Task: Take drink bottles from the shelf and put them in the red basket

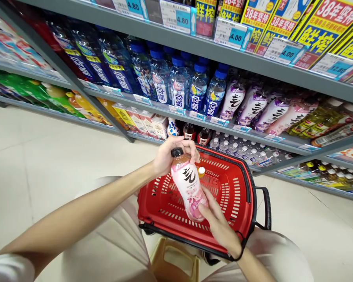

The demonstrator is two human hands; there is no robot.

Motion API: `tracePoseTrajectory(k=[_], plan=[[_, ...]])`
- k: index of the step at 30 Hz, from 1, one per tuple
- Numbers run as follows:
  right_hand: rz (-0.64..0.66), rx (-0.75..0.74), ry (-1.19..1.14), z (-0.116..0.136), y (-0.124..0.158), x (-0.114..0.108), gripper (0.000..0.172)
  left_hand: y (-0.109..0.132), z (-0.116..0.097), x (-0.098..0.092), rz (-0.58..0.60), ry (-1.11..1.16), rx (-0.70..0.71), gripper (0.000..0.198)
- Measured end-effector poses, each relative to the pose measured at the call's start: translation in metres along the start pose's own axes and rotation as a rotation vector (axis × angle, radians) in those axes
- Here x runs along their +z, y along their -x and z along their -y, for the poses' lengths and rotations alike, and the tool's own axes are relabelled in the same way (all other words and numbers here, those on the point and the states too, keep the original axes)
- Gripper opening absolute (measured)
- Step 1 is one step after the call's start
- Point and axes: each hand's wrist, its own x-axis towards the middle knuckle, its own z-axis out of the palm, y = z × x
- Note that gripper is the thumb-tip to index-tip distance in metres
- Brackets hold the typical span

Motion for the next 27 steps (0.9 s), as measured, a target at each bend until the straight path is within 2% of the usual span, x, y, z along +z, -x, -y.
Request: tracePoseTrajectory(k=[4,6,9,11,13,16,19,22,25,27], plan=[[0.042,-0.082,0.096,0.003,-0.006,-0.003,0.074,-0.001,-0.008,-0.012,0.151,-0.351,-0.041,0.050],[-0.024,-0.170,0.260,0.002,-0.013,-0.006,0.077,-0.002,-0.008,-0.017,0.185,-0.490,-0.170,0.049],[-0.160,-0.257,0.545,-0.003,-0.025,-0.017,0.063,-0.003,0.000,-0.020,0.184,-0.554,-0.446,0.046],[-0.193,-0.271,0.730,-0.005,-0.030,-0.026,0.058,-0.006,0.008,-0.018,0.224,-0.587,-0.555,0.038],[-0.193,-0.247,0.906,-0.004,-0.034,-0.035,0.059,-0.013,0.017,-0.015,0.272,-0.621,-0.583,0.036],[-0.186,-0.167,1.070,0.001,-0.037,-0.047,0.058,-0.030,0.034,-0.009,0.277,-0.692,-0.567,0.043],[-0.179,-0.029,1.185,0.008,-0.038,-0.061,0.057,-0.052,0.066,-0.005,0.292,-0.898,-0.493,0.041],[-0.117,0.130,1.278,0.016,-0.036,-0.079,0.056,-0.074,0.112,-0.002,0.322,-1.146,-0.447,0.027],[-0.012,0.235,1.325,0.023,-0.032,-0.094,0.042,-0.091,0.162,-0.003,0.289,-1.307,-0.523,0.022],[0.041,0.256,1.339,0.030,-0.028,-0.100,0.036,-0.098,0.191,-0.006,0.256,-1.397,-0.590,0.025]])
